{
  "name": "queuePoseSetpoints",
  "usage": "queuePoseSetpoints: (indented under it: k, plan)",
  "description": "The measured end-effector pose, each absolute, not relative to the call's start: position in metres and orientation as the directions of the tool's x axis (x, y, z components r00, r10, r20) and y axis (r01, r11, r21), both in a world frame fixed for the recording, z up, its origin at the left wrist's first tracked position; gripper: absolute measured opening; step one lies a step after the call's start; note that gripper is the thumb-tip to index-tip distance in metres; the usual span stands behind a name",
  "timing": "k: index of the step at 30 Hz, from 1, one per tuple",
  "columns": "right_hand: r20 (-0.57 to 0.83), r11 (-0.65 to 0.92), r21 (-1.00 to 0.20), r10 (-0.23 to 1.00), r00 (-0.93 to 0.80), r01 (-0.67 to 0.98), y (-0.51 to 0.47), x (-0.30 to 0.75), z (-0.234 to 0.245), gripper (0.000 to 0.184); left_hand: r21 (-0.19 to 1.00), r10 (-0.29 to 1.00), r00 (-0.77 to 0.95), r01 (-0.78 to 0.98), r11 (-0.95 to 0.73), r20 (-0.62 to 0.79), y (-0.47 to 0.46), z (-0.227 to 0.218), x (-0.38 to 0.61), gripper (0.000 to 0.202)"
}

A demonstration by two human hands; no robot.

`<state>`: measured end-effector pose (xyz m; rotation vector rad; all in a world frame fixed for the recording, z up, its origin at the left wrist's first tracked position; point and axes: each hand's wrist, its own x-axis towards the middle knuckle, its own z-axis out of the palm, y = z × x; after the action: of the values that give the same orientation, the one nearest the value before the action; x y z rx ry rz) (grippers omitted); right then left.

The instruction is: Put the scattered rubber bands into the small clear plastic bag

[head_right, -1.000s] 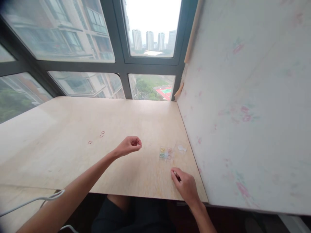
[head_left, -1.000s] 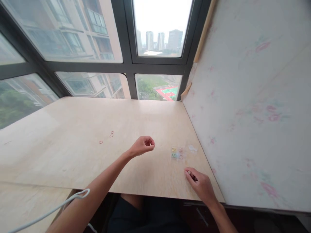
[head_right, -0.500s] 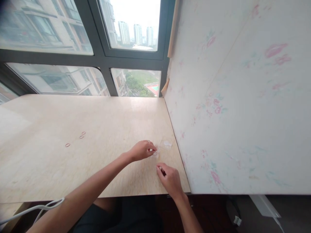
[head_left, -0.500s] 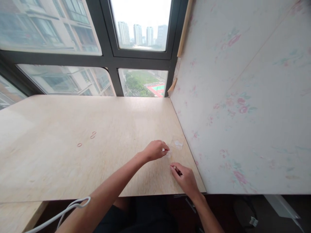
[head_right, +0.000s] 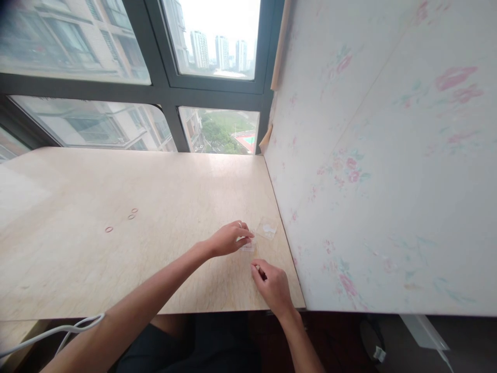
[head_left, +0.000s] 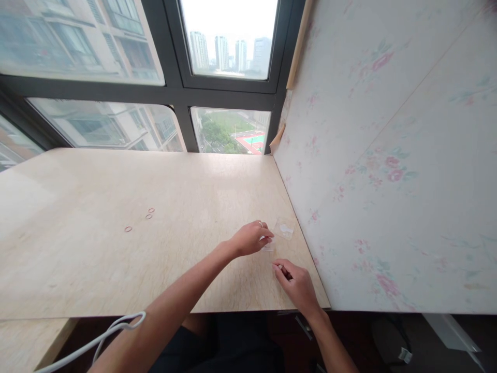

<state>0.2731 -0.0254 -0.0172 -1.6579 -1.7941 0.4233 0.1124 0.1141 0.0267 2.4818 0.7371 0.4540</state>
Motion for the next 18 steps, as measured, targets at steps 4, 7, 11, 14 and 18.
queuePoseSetpoints:
  k: [4, 7, 11, 14, 18]
  plan:
    - [0.237, 0.144, -0.625, 0.971, 0.011, 0.768, -0.026, 0.273, -0.017, 0.028, 0.564, 0.608, 0.769, 0.418, -0.712, 0.197, 0.114, 0.026, 0.104, 0.018]
    - [0.246, 0.146, -0.615, 0.969, 0.013, 0.775, -0.026, 0.272, -0.017, 0.029, 0.616, 0.666, 0.704, 0.416, -0.669, 0.248, 0.113, 0.024, 0.091, 0.018]
    - [0.254, 0.158, -0.619, 0.967, 0.006, 0.769, -0.026, 0.273, -0.015, 0.031, 0.687, 0.777, 0.569, 0.452, -0.569, 0.269, 0.110, 0.015, 0.062, 0.020]
    - [0.241, 0.159, -0.647, 0.970, 0.003, 0.745, -0.027, 0.273, -0.013, 0.032, 0.703, 0.847, 0.468, 0.513, -0.493, 0.252, 0.105, 0.005, 0.032, 0.023]
    - [0.194, 0.122, -0.732, 0.980, 0.034, 0.670, -0.027, 0.262, -0.009, 0.035, 0.693, 0.899, 0.372, 0.585, -0.421, 0.232, 0.096, -0.009, -0.006, 0.024]
